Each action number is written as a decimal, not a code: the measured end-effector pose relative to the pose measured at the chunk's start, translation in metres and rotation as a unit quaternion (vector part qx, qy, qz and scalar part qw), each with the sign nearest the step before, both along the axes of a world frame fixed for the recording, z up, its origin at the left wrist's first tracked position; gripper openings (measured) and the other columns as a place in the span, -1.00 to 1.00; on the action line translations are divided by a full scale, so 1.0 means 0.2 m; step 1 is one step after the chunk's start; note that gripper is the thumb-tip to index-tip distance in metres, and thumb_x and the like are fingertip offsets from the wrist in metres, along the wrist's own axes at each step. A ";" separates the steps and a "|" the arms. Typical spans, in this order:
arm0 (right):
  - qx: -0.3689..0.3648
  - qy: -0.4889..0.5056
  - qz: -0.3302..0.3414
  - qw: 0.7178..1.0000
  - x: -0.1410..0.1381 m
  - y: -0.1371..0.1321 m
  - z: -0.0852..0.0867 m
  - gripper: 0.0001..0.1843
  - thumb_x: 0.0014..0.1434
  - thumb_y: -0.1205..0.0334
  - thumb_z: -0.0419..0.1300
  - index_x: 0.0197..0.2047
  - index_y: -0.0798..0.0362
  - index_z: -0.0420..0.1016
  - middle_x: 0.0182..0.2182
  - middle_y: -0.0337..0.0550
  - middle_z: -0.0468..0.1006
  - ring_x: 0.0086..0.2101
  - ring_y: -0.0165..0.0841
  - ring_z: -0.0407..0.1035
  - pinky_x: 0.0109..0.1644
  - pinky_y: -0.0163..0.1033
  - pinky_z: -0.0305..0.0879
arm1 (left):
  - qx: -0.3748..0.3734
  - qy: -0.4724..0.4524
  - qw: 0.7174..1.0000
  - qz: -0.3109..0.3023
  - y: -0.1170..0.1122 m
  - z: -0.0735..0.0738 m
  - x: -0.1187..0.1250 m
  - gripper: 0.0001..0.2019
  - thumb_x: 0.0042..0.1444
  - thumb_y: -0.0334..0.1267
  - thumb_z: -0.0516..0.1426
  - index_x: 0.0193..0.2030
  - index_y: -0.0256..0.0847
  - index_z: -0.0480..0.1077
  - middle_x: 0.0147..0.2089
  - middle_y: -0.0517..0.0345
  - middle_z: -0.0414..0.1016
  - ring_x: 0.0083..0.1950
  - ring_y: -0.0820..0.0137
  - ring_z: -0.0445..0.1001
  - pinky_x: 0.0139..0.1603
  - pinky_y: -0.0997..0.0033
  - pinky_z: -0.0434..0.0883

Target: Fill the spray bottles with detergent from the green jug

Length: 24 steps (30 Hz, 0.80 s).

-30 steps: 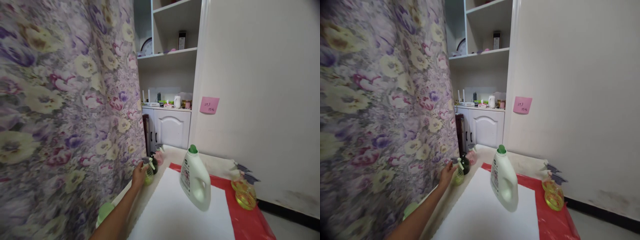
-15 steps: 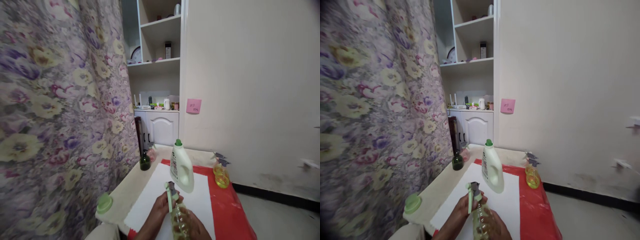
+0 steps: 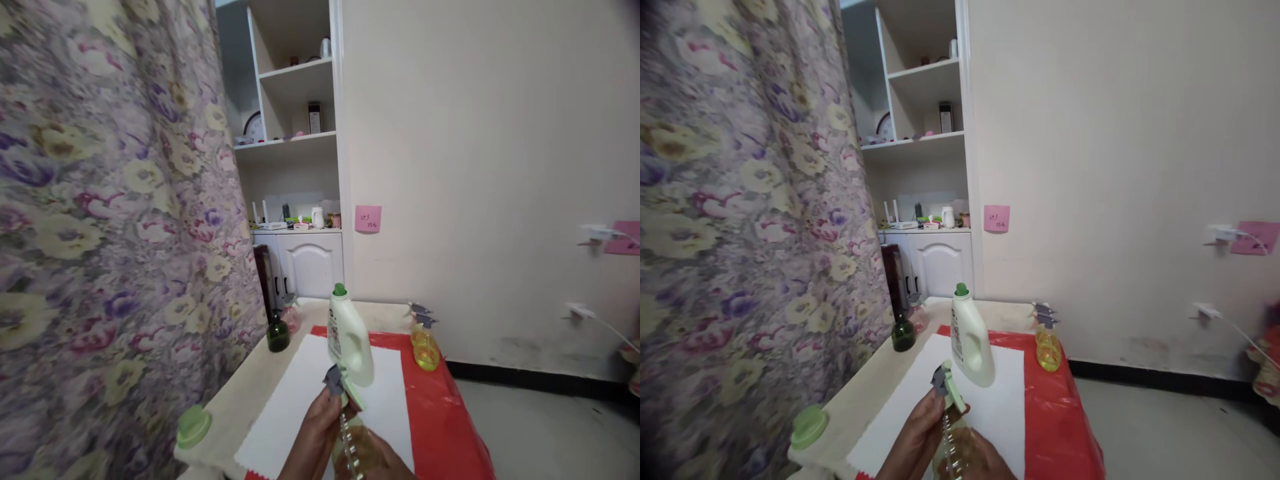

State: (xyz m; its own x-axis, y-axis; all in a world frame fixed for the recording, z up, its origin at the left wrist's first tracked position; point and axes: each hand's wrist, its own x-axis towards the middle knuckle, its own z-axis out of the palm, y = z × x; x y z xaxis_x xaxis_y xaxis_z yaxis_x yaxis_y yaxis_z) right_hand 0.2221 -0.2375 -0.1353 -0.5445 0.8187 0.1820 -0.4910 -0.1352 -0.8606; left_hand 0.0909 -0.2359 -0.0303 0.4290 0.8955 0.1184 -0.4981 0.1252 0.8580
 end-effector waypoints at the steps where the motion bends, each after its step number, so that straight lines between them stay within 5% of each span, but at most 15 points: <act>1: 0.006 0.006 -0.024 1.000 0.01 -0.01 0.01 -0.31 -0.29 -0.06 0.45 -0.06 -0.05 0.42 -0.29 -0.17 0.51 -0.26 -0.24 0.43 -0.06 -0.05 0.30 | 0.006 0.021 0.999 0.025 0.00 -0.01 0.01 -0.82 0.15 -0.17 0.16 -0.24 -0.23 0.49 -0.30 0.13 0.50 -0.27 0.37 0.44 -0.21 0.39 0.31; 4: 0.018 0.012 -0.062 0.998 0.02 -0.05 0.03 -0.21 -0.37 -0.01 0.50 -0.04 -0.03 0.37 -0.22 -0.16 0.49 -0.23 -0.25 0.43 -0.08 -0.08 0.31 | 0.016 0.061 0.995 0.078 0.00 -0.02 0.01 -0.81 0.10 -0.12 0.21 -0.26 -0.20 0.49 -0.31 0.16 0.49 -0.35 0.41 0.39 -0.31 0.43 0.27; 9: 0.008 0.018 -0.052 0.998 0.00 -0.06 0.03 -0.19 -0.38 -0.04 0.50 -0.04 0.01 0.38 -0.26 -0.15 0.50 -0.28 -0.27 0.43 -0.18 -0.14 0.32 | 0.012 -0.003 0.999 0.038 -0.01 -0.02 -0.05 -0.75 0.17 -0.15 0.13 -0.12 -0.24 0.52 -0.12 -0.01 0.56 -0.12 0.27 0.45 -0.11 0.35 0.29; 18: 0.003 0.025 -0.054 0.998 0.00 -0.09 0.06 -0.25 -0.36 0.12 0.51 -0.05 0.06 0.40 -0.21 -0.12 0.53 -0.23 -0.28 0.42 -0.21 -0.22 0.26 | -0.013 -0.058 0.994 0.089 0.03 -0.15 -0.04 -0.80 0.03 -0.30 0.26 -0.17 -0.19 0.51 -0.25 0.12 0.55 -0.17 0.36 0.46 -0.09 0.40 0.32; 24: 0.010 0.013 -0.045 0.999 0.02 -0.09 0.08 -0.23 -0.36 0.09 0.51 -0.03 0.05 0.39 -0.20 -0.12 0.52 -0.21 -0.27 0.39 -0.18 -0.21 0.25 | -0.006 -0.043 0.998 0.038 0.00 -0.14 -0.09 -0.69 0.12 -0.16 0.19 -0.02 -0.21 0.48 -0.13 0.00 0.54 -0.06 0.27 0.43 0.00 0.31 0.32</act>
